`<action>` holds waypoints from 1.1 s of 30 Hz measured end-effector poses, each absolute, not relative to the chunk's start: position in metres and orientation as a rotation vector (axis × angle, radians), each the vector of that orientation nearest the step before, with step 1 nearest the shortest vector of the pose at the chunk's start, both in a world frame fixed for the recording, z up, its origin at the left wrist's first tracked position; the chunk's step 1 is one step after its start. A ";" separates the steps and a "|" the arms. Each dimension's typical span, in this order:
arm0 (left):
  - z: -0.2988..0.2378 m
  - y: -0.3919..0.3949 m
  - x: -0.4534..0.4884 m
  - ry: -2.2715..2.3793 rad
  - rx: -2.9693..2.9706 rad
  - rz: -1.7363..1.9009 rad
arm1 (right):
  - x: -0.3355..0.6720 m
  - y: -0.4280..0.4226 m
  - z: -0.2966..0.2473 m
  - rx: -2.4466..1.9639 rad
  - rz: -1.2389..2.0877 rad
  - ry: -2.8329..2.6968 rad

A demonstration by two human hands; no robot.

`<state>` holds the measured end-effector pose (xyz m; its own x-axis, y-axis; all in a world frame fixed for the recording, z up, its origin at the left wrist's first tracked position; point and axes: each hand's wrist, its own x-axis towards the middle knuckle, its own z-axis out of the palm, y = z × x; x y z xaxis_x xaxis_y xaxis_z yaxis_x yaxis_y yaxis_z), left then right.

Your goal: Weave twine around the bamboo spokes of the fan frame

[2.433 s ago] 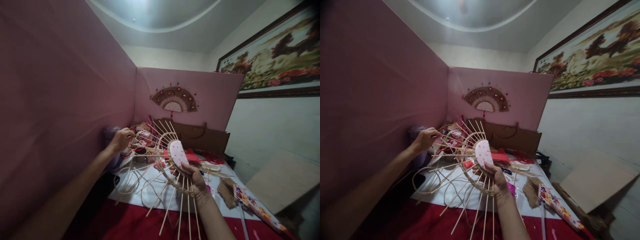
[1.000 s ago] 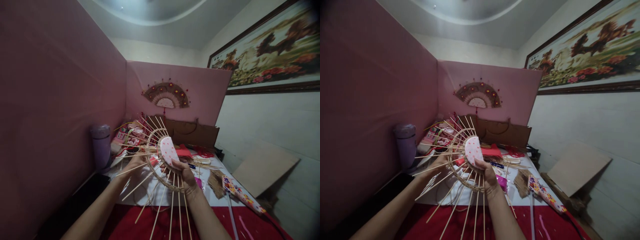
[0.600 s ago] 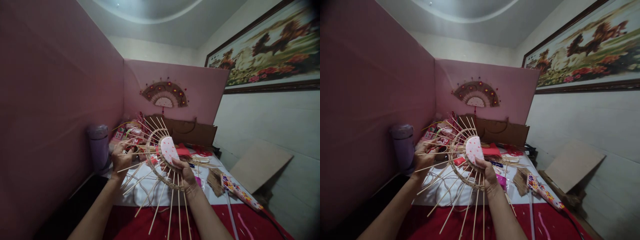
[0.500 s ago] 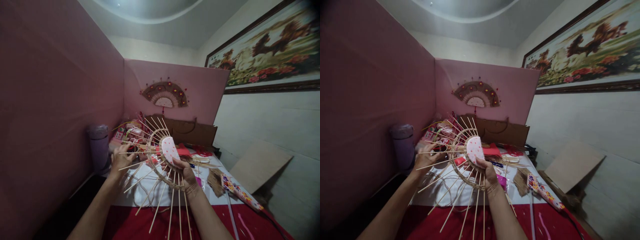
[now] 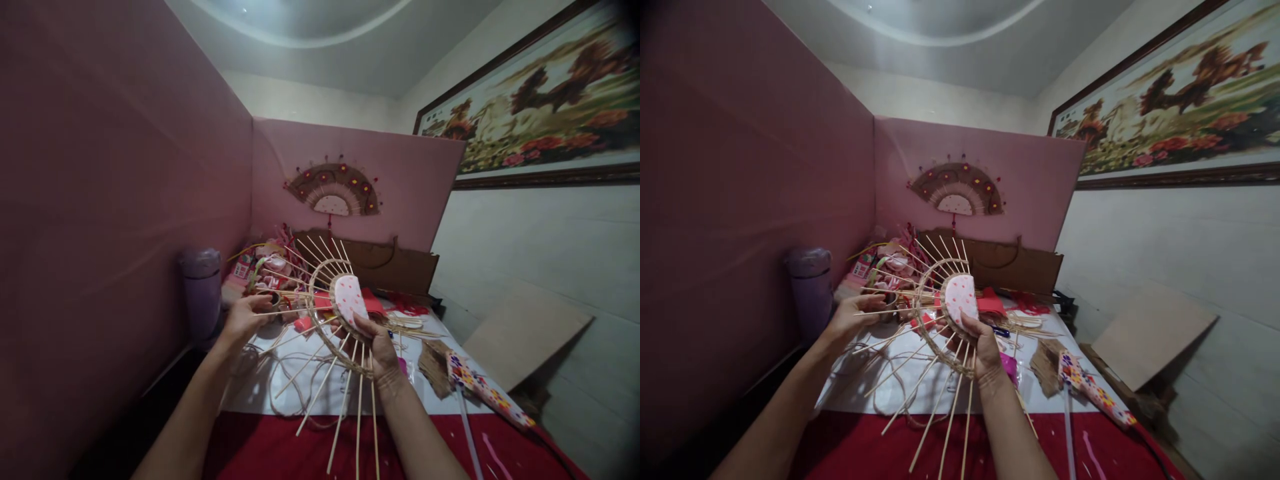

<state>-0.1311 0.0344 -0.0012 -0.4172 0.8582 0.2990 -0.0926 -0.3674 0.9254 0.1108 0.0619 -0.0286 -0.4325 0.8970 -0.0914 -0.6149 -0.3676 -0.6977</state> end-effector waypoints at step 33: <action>-0.011 0.028 -0.101 0.894 1.318 1.826 | 0.102 0.051 -0.031 -0.597 2.018 -0.968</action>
<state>-0.1012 0.0278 -0.0114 -0.2338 0.8480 0.4756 -0.1448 -0.5141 0.8454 0.1015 0.0511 -0.0307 -0.5668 0.8209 -0.0694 -0.4595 -0.3850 -0.8004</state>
